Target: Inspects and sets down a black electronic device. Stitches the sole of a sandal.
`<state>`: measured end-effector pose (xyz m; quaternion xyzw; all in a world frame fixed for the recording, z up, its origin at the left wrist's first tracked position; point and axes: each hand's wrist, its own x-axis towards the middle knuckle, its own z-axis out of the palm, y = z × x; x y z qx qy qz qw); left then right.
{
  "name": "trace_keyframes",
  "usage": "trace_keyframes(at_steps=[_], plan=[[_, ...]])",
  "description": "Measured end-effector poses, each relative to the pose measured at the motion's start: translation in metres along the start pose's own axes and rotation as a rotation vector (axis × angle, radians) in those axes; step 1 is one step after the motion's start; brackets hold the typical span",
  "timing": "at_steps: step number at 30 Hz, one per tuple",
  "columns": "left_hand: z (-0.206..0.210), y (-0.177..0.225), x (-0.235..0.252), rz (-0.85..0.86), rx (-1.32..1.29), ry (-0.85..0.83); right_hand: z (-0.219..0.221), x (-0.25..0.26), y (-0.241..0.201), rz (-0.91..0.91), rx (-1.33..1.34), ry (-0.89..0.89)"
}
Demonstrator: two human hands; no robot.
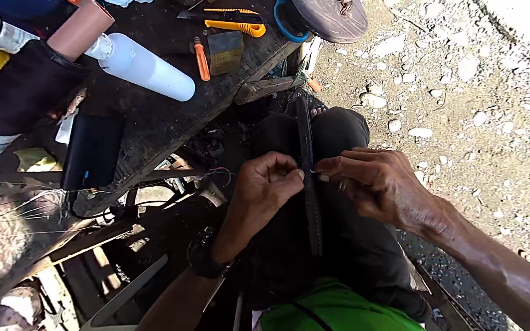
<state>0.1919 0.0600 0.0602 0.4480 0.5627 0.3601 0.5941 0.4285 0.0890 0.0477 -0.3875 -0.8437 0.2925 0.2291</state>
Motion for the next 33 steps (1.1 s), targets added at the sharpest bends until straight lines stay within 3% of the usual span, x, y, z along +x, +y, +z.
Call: trace_keyframes(at_steps=[20,22,26,29,33], plan=[[-0.012,-0.001,0.002,-0.139,-0.276,-0.056,0.024,0.008,-0.004,-0.035,0.069,0.146],[-0.013,-0.007,-0.002,-0.038,-0.183,-0.032,0.017,0.006,-0.003,-0.038,0.023,0.087],[-0.016,-0.032,0.004,0.424,0.308,0.083,0.006,0.001,-0.005,-0.041,-0.088,0.035],[-0.022,-0.034,0.011,0.504,0.341,0.050,0.009,0.001,-0.002,-0.072,-0.104,0.077],[-0.032,-0.020,-0.020,0.604,0.318,-0.014,0.012,-0.001,0.000,-0.084,-0.082,0.097]])
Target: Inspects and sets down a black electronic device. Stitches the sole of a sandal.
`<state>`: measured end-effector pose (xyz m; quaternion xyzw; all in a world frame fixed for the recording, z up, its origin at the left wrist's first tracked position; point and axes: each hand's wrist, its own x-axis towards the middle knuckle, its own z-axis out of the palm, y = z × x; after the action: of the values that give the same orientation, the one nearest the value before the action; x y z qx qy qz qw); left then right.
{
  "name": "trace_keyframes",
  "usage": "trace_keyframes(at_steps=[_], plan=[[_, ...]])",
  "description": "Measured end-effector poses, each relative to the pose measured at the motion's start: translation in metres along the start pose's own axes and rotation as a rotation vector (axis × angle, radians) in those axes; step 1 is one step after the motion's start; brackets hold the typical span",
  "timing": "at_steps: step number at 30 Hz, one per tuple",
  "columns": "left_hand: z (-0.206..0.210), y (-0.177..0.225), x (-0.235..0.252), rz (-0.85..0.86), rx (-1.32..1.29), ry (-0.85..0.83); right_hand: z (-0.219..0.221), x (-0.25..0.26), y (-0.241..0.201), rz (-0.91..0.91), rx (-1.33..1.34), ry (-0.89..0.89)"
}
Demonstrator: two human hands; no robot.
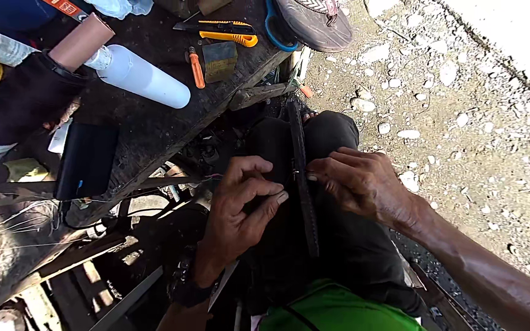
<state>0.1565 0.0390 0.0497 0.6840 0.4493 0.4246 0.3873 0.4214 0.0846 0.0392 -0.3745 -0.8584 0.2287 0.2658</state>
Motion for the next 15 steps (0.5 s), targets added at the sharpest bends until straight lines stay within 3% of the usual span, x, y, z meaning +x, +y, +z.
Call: trace_keyframes(at_steps=[4,8,12,15], plan=[[0.008,0.030,-0.029,0.085,-0.245,-0.258,0.001,0.000,0.000,0.000,0.024,0.014],[0.025,0.023,-0.049,-0.087,-0.501,-0.346,0.002,-0.001,0.001,-0.003,0.036,0.030],[0.025,0.017,-0.041,-0.328,-0.731,-0.174,0.005,-0.001,-0.001,-0.007,0.015,0.050],[0.022,0.011,-0.015,-0.336,-0.577,0.080,0.008,-0.001,-0.002,-0.023,-0.012,0.056]])
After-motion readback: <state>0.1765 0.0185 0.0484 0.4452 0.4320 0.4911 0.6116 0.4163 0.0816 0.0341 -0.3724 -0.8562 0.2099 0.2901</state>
